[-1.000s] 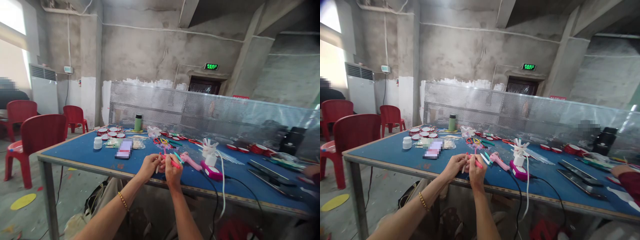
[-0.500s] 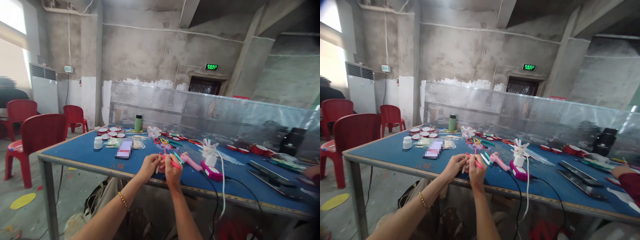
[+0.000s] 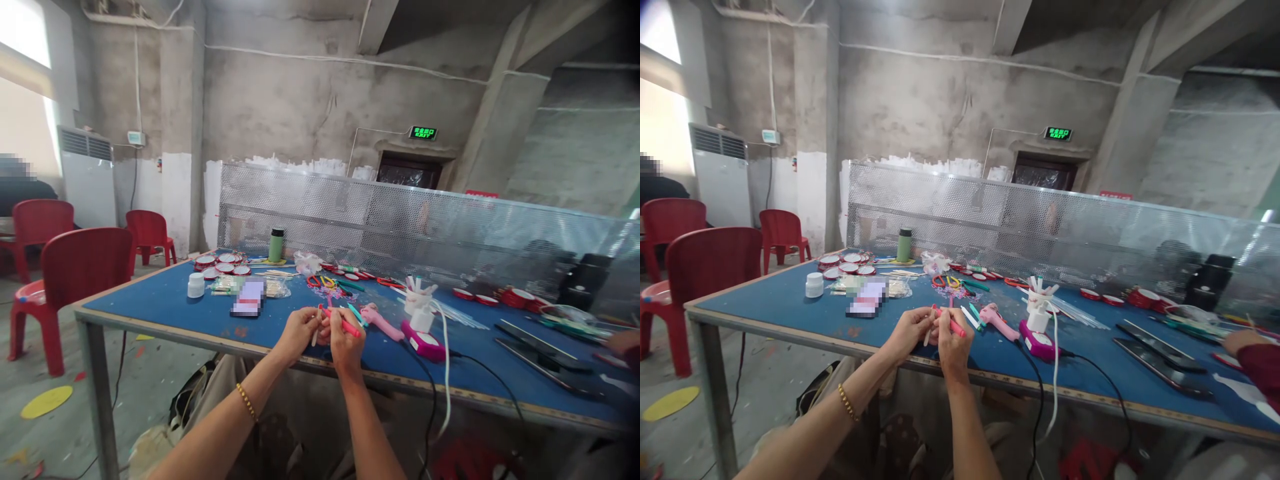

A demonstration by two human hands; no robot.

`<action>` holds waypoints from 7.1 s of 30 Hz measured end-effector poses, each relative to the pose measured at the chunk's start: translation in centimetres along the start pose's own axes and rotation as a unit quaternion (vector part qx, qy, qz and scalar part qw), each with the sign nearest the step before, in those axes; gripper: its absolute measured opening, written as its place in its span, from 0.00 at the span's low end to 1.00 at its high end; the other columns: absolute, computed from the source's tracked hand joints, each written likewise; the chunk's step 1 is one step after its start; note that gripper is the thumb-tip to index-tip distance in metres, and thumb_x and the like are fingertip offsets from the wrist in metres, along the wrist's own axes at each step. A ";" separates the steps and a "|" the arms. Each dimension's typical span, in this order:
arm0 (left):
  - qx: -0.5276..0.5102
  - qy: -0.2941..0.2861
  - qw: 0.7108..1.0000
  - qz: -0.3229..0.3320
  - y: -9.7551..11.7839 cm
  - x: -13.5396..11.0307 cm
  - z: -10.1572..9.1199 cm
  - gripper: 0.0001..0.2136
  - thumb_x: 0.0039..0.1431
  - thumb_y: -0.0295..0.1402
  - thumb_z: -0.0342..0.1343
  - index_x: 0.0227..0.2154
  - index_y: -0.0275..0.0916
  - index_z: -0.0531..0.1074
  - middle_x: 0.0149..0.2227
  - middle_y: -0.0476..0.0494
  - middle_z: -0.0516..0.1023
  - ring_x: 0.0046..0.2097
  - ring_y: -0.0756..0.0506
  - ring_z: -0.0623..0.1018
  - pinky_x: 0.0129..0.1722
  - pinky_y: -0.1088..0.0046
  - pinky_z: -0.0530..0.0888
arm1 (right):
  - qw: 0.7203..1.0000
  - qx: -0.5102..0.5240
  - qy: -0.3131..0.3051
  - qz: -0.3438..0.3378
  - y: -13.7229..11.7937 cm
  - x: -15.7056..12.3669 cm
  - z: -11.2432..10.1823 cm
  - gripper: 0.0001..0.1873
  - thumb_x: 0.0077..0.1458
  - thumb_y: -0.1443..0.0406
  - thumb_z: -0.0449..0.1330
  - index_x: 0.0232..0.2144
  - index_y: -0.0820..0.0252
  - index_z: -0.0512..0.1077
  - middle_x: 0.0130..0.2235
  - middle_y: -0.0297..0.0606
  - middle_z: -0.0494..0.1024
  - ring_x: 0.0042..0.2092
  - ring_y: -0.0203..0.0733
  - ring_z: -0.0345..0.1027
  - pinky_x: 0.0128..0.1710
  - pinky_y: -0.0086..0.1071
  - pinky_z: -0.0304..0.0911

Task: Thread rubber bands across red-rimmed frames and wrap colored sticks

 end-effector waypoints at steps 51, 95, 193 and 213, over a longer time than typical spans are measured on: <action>0.104 0.032 0.993 0.052 -0.1 0.2 -0.4 0.21 0.55 0.51 0.57 0.22 0.35 0.69 0.20 0.51 0.67 0.23 0.53 0.64 0.22 0.78 0.64 | 0.999 0.034 -0.010 0.012 -0.4 -0.2 0.2 0.14 0.61 0.56 0.56 0.28 0.58 0.71 0.23 0.32 0.75 0.19 0.36 0.67 0.18 0.27 0.66; 0.139 0.050 0.987 0.057 0.3 0.0 -0.4 0.21 0.56 0.50 0.56 0.21 0.36 0.69 0.20 0.50 0.67 0.24 0.52 0.65 0.23 0.78 0.63 | 1.000 0.016 -0.021 0.014 -0.1 -0.2 0.2 0.16 0.62 0.54 0.54 0.30 0.58 0.73 0.24 0.34 0.77 0.19 0.36 0.66 0.19 0.29 0.66; 0.072 -0.005 0.995 -0.067 -1.0 -0.9 -0.8 0.21 0.49 0.52 0.63 0.31 0.37 0.73 0.25 0.49 0.79 0.27 0.45 0.78 0.31 0.70 0.77 | 0.984 0.121 0.088 0.101 -0.5 -0.4 -0.3 0.12 0.59 0.61 0.54 0.25 0.59 0.68 0.17 0.25 0.68 0.15 0.29 0.60 0.16 0.22 0.58; 0.144 0.008 0.988 -0.051 -0.1 -1.6 -0.5 0.25 0.49 0.59 0.59 0.27 0.37 0.70 0.19 0.51 0.72 0.19 0.50 0.69 0.20 0.77 0.65 | 0.983 0.140 0.088 0.086 0.1 -0.7 0.2 0.21 0.66 0.50 0.52 0.39 0.58 0.77 0.23 0.30 0.73 0.15 0.29 0.60 0.15 0.22 0.59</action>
Point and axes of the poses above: each hand's wrist, its own x-axis towards the middle knuckle, its own z-axis out of the palm, y = z × x, the point moved 3 cm from there along x, towards the middle knuckle
